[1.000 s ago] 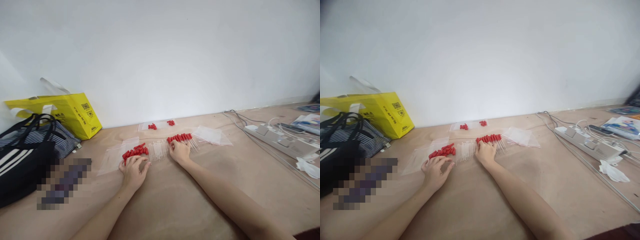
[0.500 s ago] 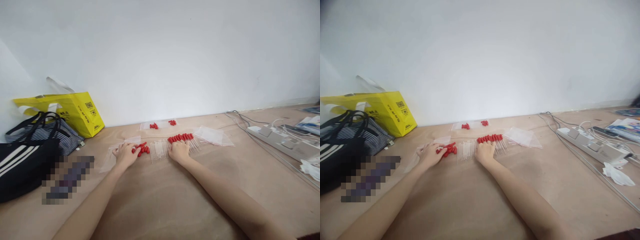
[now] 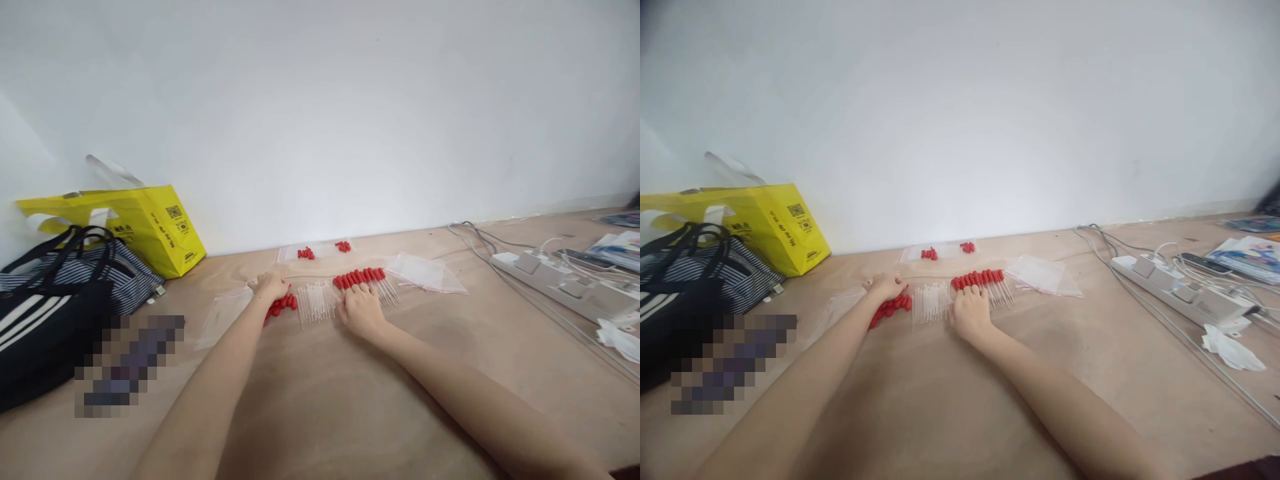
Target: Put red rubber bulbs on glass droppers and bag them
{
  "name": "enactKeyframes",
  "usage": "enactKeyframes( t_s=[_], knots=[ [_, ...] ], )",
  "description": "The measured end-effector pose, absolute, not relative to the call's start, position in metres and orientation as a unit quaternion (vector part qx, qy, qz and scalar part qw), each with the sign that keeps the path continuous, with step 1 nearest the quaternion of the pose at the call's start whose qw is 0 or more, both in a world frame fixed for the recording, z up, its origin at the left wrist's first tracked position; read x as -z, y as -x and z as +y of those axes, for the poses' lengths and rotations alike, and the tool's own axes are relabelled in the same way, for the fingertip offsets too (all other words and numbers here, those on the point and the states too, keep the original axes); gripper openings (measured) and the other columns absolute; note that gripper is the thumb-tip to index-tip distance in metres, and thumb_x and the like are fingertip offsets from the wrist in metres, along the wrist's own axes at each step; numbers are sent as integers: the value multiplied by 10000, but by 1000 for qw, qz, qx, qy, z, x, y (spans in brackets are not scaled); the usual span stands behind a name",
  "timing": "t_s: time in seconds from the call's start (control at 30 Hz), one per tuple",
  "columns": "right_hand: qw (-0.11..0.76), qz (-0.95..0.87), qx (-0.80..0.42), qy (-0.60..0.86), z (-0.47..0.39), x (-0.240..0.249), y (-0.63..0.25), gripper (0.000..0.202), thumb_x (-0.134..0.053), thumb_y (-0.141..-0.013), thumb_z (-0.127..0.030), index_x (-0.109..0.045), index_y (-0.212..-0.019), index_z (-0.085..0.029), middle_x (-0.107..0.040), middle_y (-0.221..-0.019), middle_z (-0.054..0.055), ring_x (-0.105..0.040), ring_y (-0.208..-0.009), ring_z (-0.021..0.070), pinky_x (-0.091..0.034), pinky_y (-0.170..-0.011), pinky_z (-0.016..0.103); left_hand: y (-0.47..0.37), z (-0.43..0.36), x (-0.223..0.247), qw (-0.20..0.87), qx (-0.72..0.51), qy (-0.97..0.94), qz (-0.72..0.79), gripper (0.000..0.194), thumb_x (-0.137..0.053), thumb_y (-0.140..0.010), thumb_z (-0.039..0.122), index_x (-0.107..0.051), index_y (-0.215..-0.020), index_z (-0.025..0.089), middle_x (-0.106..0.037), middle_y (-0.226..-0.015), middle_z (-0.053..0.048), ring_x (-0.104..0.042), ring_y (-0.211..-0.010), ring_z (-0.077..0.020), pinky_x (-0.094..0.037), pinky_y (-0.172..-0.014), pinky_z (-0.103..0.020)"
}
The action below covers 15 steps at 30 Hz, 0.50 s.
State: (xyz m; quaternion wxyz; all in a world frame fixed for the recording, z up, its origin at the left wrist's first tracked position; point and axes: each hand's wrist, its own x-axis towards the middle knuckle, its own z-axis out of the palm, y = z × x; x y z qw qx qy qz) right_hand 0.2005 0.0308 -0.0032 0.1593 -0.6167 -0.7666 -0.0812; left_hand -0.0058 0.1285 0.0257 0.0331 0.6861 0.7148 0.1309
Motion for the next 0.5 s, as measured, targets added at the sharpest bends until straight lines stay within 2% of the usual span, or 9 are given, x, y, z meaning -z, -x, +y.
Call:
enactKeyframes(
  t_s=[0.1, 0.13, 0.2, 0.33, 0.5],
  knots=[
    [179, -814, 95, 544, 16, 11, -219, 210, -399, -825, -243, -571, -825, -123, -577, -901, 124, -455, -852, 235, -287, -721, 338, 3, 114, -32, -1, -154, -681, 716, 166, -496, -829, 279, -599, -870, 156, -590, -982, -99, -500, -999, -283, -391, -812, -479],
    [184, -827, 92, 523, 12, 14, -225, 190, -408, -827, -240, -564, -812, -132, -573, -885, 110, -451, -838, 226, -293, -709, 329, 2, 105, -33, -11, -168, -688, 706, 190, -461, -841, 276, -607, -809, 160, -603, -956, -106, -483, -1020, -303, -361, -826, -494],
    [195, -847, 80, 489, 3, 19, -237, 149, -436, -824, -235, -551, -787, -147, -565, -845, 84, -445, -811, 210, -303, -694, 316, -1, 80, -33, -17, -193, -720, 666, 224, -386, -867, 263, -592, -848, 177, -605, -972, -88, -492, -1010, -269, -359, -832, -442],
    [214, -863, 44, 455, -8, 24, -252, 100, -487, -809, -228, -532, -746, -164, -549, -791, 56, -440, -785, 188, -325, -694, 305, -5, 19, -14, 33, -192, -804, 562, 143, -425, -845, 260, -553, -817, 205, -625, -807, 3, -574, -783, -146, -424, -708, -253],
    [233, -870, -28, 434, -9, 19, -257, 86, -504, -796, -205, -518, -717, -173, -543, -760, 40, -450, -756, 166, -350, -681, 289, -9, -21, 10, 108, -252, -864, 423, 144, -413, -832, 221, -547, -874, 191, -592, -806, -18, -567, -734, -140, -446, -665, -247]
  ],
)
